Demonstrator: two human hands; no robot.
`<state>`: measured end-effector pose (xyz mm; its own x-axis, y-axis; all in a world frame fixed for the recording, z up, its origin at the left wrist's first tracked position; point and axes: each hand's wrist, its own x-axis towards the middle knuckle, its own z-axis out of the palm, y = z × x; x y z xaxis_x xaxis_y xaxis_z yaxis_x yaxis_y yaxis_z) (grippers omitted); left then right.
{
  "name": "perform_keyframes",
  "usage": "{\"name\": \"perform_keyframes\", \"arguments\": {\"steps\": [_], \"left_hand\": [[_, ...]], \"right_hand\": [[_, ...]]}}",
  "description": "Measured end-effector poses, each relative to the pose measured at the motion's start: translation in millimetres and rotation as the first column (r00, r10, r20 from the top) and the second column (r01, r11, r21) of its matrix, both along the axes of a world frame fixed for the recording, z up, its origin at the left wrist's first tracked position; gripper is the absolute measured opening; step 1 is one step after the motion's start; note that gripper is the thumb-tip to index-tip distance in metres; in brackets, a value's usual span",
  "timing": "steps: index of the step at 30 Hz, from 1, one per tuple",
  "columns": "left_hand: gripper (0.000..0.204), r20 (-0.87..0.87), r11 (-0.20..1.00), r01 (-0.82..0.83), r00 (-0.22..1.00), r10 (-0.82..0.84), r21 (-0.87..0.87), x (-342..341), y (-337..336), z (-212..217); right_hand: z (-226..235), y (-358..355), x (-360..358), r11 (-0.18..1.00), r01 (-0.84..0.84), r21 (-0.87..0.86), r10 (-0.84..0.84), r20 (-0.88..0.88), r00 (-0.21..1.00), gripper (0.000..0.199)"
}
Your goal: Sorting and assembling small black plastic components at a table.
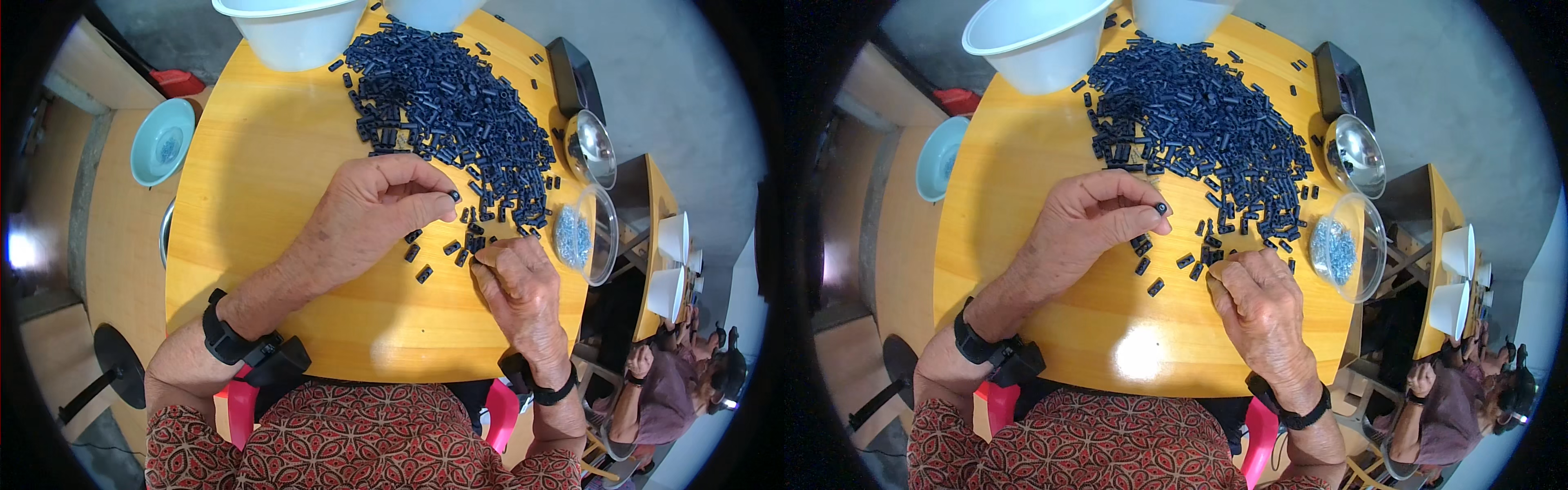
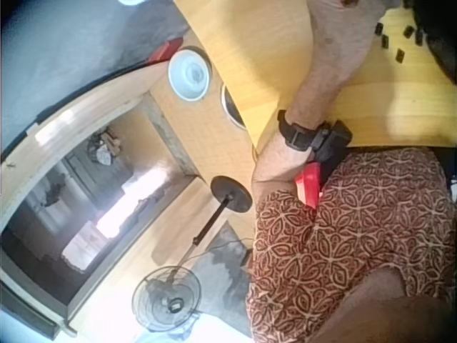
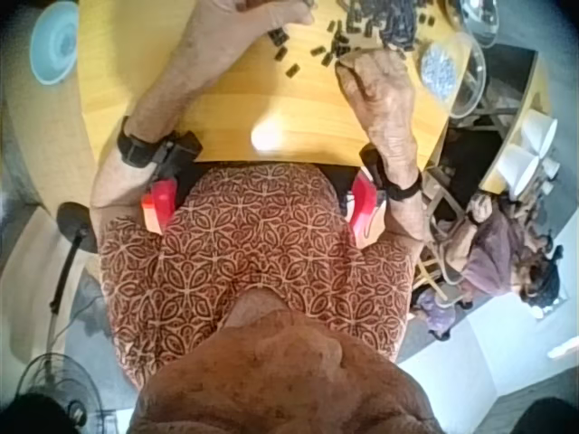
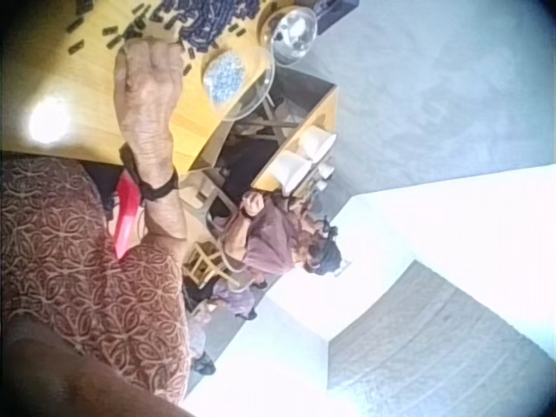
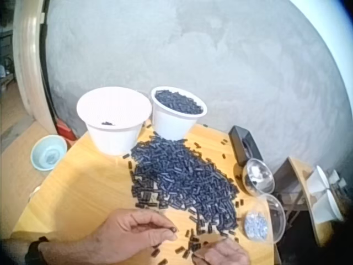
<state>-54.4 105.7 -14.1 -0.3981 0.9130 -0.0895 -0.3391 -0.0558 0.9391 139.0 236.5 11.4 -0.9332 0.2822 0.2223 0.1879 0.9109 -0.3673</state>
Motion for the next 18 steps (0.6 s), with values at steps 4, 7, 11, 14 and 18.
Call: {"name": "perform_keyframes", "arguments": {"steps": [4, 7, 11, 14, 18], "left_hand": [[0.014, 0.011, 1.000, 0.006, 1.000, -0.007, 0.018, 1.1, 0.4, 0.5], [0.014, 0.034, 1.000, 0.020, 0.999, -0.021, 0.024, 1.5, -0.5, 0.0], [0.014, 0.015, 0.999, 0.025, 1.000, -0.025, 0.025, 4.4, -0.1, -0.6], [0.013, 0.017, 0.999, 0.042, 0.999, -0.042, 0.031, 7.1, -0.4, -1.7], [0.012, 0.047, 0.996, 0.072, 0.996, -0.074, 0.046, 11.3, -0.3, -3.6]], "right_hand": [[-1.5, -0.2, -1.2, 1.000, -0.014, 0.026, 0.014, 0.005, 1.000, 0.020], [-1.0, -2.4, -3.5, 0.999, -0.032, 0.023, 0.032, 0.021, 0.999, 0.022], [-0.6, -1.3, -0.9, 0.997, 0.008, -0.080, -0.010, -0.025, 1.000, 0.022], [5.4, -2.7, -4.3, 0.935, 0.087, -0.343, -0.125, -0.090, 0.988, 0.020], [8.4, 0.1, -14.4, 0.681, 0.059, -0.730, -0.295, -0.200, 0.934, 0.016]]}}
